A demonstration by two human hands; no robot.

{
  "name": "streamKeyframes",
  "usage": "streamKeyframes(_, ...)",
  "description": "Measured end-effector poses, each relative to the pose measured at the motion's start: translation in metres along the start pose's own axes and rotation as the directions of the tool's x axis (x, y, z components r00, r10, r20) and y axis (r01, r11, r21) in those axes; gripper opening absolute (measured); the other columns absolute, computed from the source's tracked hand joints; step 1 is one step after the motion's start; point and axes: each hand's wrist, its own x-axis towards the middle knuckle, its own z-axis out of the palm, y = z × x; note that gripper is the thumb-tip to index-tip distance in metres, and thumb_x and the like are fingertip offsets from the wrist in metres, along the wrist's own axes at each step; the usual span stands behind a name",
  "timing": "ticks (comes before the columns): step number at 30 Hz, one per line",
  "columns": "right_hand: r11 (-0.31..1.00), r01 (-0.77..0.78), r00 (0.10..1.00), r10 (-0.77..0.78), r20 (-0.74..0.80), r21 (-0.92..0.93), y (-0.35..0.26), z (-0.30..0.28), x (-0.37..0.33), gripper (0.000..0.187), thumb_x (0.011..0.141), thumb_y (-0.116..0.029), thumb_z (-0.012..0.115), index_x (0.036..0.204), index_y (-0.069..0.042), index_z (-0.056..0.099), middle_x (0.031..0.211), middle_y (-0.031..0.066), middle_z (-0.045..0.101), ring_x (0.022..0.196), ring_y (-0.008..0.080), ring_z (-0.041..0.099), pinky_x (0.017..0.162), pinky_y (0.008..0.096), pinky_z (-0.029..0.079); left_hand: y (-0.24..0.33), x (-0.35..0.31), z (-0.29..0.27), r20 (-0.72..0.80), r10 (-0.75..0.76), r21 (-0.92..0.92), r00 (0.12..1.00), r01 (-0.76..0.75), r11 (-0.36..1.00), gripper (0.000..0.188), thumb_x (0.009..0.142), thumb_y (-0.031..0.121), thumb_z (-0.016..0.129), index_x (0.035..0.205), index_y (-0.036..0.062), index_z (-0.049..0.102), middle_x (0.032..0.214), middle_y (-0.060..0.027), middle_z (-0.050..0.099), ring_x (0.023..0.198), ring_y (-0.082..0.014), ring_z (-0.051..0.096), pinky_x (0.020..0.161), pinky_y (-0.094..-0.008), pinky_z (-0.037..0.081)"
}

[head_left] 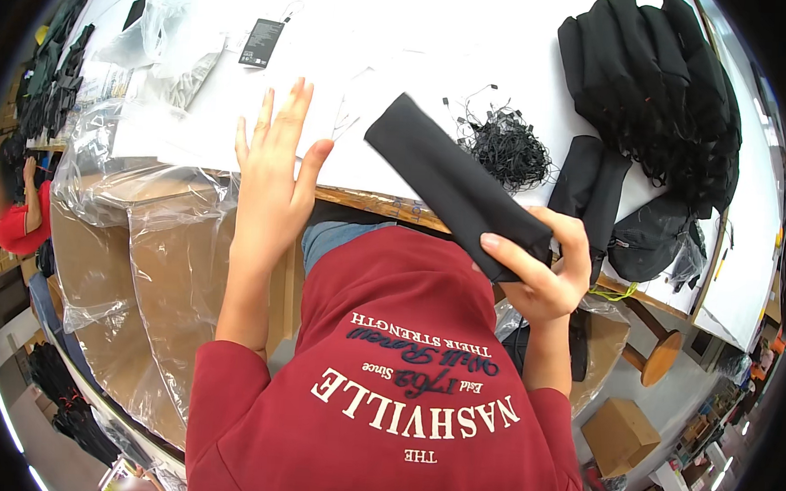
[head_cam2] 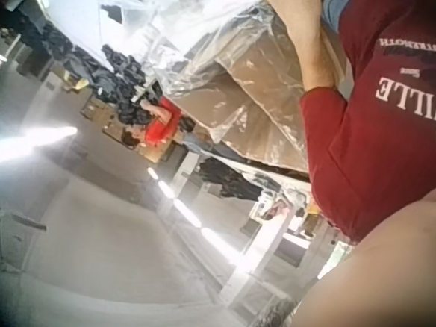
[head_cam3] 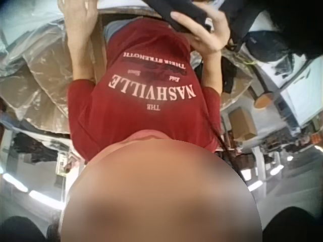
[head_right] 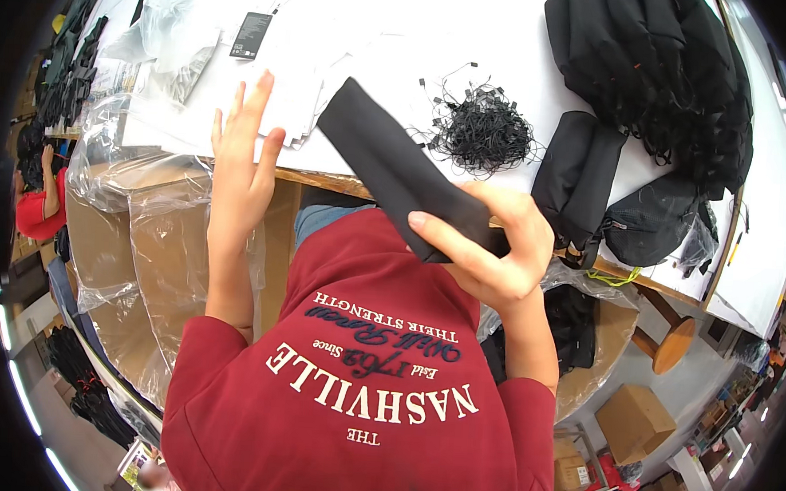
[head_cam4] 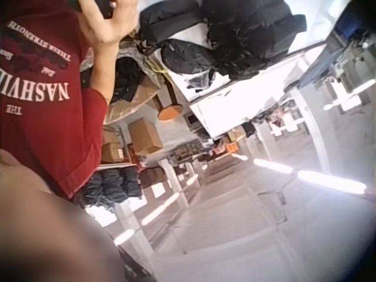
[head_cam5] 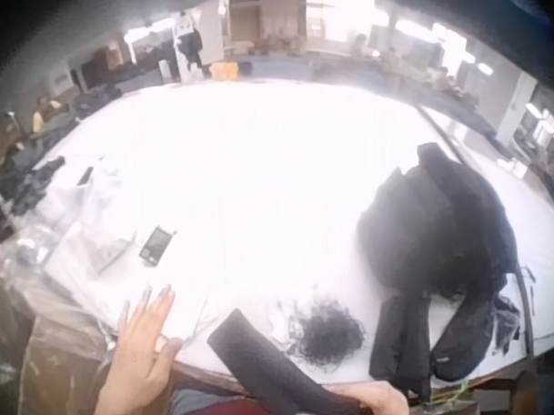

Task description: Inspecting and organizing small black zippered soft cases, checking labels and interior contents.

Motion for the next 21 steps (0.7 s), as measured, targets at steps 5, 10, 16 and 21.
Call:
streamKeyframes(5, 1.0, 0.021, 0.996, -0.019, -0.086, 0.021, 0.001, 0.012, 0.004, 0.042, 0.052, -0.012, 0.076, 0.092, -0.024, 0.077, 0.094, 0.0061, 0.062, 0.073, 0.0166, 0.06, 0.055, 0.0249, 0.046, 0.073, 0.015, -0.065, 0.746, 0.344, -0.294, 0.57, -0.182, 0.939, 0.054, 0.093, 0.04, 0.051, 0.14, 0.0151, 0.043, 0.145, -0.0071, 0.043, 0.137, -0.0234, 0.035, 0.112, -0.0525, 0.016)
streamKeyframes(10, 0.999, -0.034, 0.997, 0.033, -0.065, -0.011, 0.002, 0.012, 0.0, 0.043, 0.051, -0.014, 0.077, 0.093, -0.023, 0.077, 0.096, 0.0062, 0.061, 0.072, 0.0168, 0.059, 0.057, 0.026, 0.046, 0.005, -0.007, 0.002, -0.031, 0.074, -0.098, 0.997, -0.077, 0.992, 0.052, 0.094, 0.036, 0.051, 0.138, 0.0096, 0.045, 0.148, -0.0107, 0.038, 0.138, -0.0405, 0.026, 0.111, -0.0547, 0.011)
streamKeyframes(16, 1.0, -0.014, 0.997, 0.014, -0.078, 0.004, -0.007, 0.011, 0.004, 0.042, 0.052, -0.016, 0.08, 0.093, -0.023, 0.077, 0.098, 0.0071, 0.06, 0.072, 0.0172, 0.058, 0.057, 0.0261, 0.046, 0.016, -0.011, 0.004, 0.212, 0.081, -0.061, 0.974, -0.07, 0.996, 0.049, 0.094, 0.043, 0.049, 0.137, 0.0192, 0.049, 0.151, -0.01, 0.033, 0.14, -0.0356, 0.023, 0.113, -0.0515, 0.012)
streamKeyframes(21, 0.983, -0.103, 0.991, 0.114, -0.069, 0.151, -0.004, 0.011, 0.002, 0.04, 0.056, -0.016, 0.084, 0.095, -0.02, 0.076, 0.098, 0.0096, 0.06, 0.079, 0.0201, 0.06, 0.063, 0.0284, 0.05, 0.004, -0.006, 0.002, -0.236, 0.124, -0.389, 0.964, -0.211, 0.897, 0.058, 0.094, 0.044, 0.049, 0.136, 0.0042, 0.048, 0.15, -0.0143, 0.033, 0.137, -0.0372, 0.029, 0.11, -0.0488, 0.018)
